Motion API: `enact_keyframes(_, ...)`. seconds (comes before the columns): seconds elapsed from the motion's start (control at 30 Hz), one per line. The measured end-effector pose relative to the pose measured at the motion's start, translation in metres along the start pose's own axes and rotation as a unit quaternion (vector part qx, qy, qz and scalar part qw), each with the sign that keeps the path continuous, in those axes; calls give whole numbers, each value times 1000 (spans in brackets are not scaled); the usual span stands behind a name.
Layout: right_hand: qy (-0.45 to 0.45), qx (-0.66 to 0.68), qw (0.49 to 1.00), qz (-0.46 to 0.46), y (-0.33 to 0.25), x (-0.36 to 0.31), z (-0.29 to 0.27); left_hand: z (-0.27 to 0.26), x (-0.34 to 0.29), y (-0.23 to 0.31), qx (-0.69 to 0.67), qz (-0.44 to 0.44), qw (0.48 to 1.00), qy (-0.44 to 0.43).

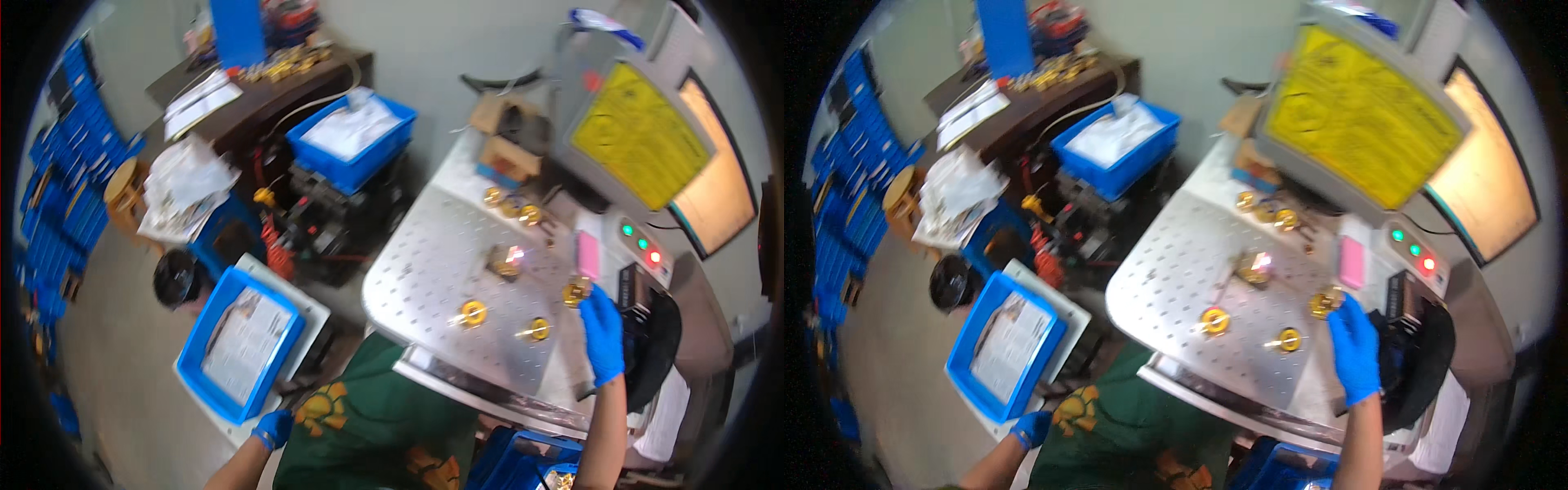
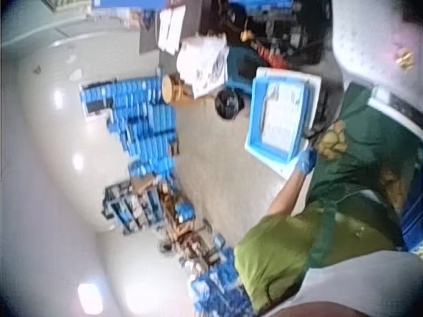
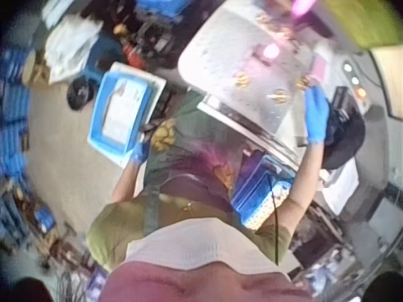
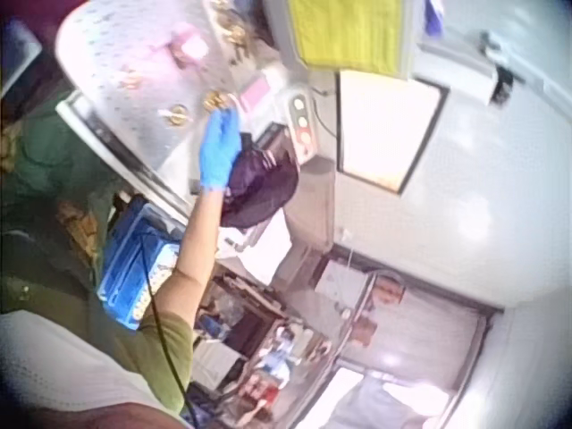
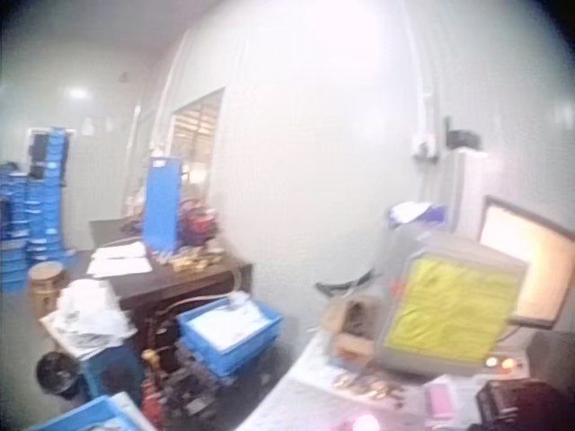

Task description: The person moves a fan, picks up a blue bin, and puts on a pair of gloves from a box. They then place brass components onto a laser marking machine and use a computer to operate the machine before returning the components to a blue bin.

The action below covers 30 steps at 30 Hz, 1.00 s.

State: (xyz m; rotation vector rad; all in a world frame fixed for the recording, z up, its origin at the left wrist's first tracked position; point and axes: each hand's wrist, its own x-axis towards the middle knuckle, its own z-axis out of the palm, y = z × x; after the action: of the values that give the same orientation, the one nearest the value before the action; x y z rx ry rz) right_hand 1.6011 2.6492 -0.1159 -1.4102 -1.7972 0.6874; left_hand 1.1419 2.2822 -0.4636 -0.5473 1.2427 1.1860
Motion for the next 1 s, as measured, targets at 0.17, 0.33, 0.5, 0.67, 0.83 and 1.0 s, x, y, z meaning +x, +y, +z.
enact_keyframes(0.17, -52, -29, 998, 19, -30, 32, 34, 229, -163, 98, 358, 557, 747, -56)
enact_keyframes(0.33, -110, -135, 983, -62, -8, 58, 54, 446, -167, 119, 522, 701, 386, -296)
enact_keyframes(0.5, -147, -198, 963, -109, -27, 69, 70, 528, -107, 112, 583, 694, 284, -313)
enact_keyframes(0.67, -148, -219, 951, -164, -18, 83, 88, 509, -107, 113, 499, 571, 536, -371)
enact_keyframes(0.83, -156, -249, 933, -206, -30, 88, 104, 443, -118, 134, 489, 483, 651, -321)
enact_keyframes(1.0, -155, -264, 925, -226, -30, 90, 114, 407, -122, 119, 428, 460, 699, -341)
